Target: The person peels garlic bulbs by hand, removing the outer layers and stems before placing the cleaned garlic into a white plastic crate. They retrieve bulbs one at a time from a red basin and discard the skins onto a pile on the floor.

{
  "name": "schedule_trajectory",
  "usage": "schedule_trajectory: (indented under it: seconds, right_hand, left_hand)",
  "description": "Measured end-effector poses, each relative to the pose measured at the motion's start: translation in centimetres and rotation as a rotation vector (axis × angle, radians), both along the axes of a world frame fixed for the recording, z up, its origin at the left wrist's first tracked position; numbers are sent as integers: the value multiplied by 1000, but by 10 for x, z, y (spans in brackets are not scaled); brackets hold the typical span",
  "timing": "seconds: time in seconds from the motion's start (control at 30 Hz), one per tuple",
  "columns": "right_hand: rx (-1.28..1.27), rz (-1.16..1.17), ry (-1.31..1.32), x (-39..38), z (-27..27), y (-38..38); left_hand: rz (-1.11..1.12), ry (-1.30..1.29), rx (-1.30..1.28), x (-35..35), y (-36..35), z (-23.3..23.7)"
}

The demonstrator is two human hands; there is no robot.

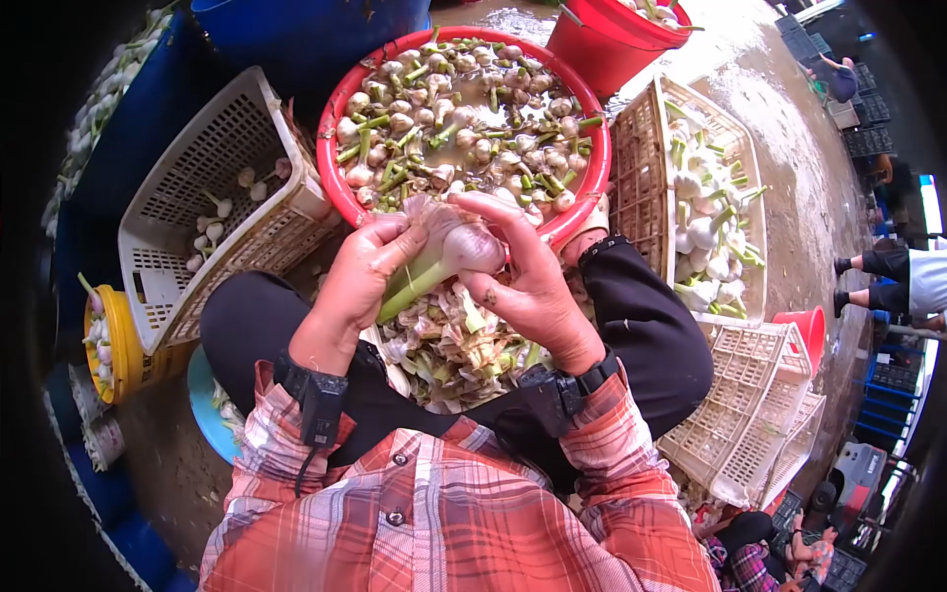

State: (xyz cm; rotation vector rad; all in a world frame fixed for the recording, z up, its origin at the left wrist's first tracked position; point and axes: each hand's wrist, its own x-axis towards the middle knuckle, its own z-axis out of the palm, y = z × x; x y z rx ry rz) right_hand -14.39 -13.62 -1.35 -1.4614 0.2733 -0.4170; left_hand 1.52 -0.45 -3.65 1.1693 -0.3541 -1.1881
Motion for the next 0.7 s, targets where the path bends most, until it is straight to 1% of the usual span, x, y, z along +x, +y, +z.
schedule_trajectory:
  seconds: [0.03, 0.1, 0.13, 0.17, 0.2, 0.23, 0.27, 0.3, 0.33, 0.37, 0.4, 0.43, 0.5, 0.57, 0.63, 0.7]
  right_hand:
    - [158, 22, -45, 1, -1, -1]
    - [247, -13, -105, 6, -4, -4]
    - [318, -115, -76, 10, -7, -1]
    - [313, -195, -35, 16, -15, -1]
    - [425, -283, 68, 19, -22, 1]
    - [539, -371, 176, 20, -30, 5]
    - [515, -329, 288, 20, -37, 13]
    - [515, -342, 314, 26, -38, 25]
    - [472, -343, 297, 27, -36, 28]
    - [428, -345, 279, 30, -32, 29]
    - [399, -366, 213, 36, -35, 30]
    - [403, -366, 211, 38, -35, 29]
    - [216, -266, 292, 39, -29, 29]
    - [250, -217, 263, 39, -23, 26]
    - [379, -24, 507, 30, 1, 24]
    - [390, -18, 471, 19, -5, 25]
  left_hand:
    - [14, 107, -27, -1, -1, 0]
    - [26, 134, -24, -2, -4, -5]
    - [107, 119, -48, -4, -6, -7]
    - [189, 102, -73, -6, -9, -8]
    - [252, 40, -68, -6, -10, 2]
    - [253, 36, -68, -7, -11, 2]
    - [270, -117, -96, -6, -12, 3]
    - [282, -266, -119, -7, -11, 3]
    - [235, -263, -6, -11, -8, 2]
    - [277, -300, -50, -18, -10, -10]
    - [280, -303, -66, -16, -10, -12]
    - [285, -307, -82, -12, -10, -13]
    - [327, -315, -51, -10, -9, -12]
    - [369, -326, -30, -2, -10, -10]
    - [509, -321, -44, 12, -9, -10]
    - [524, -350, -69, 16, -9, -12]
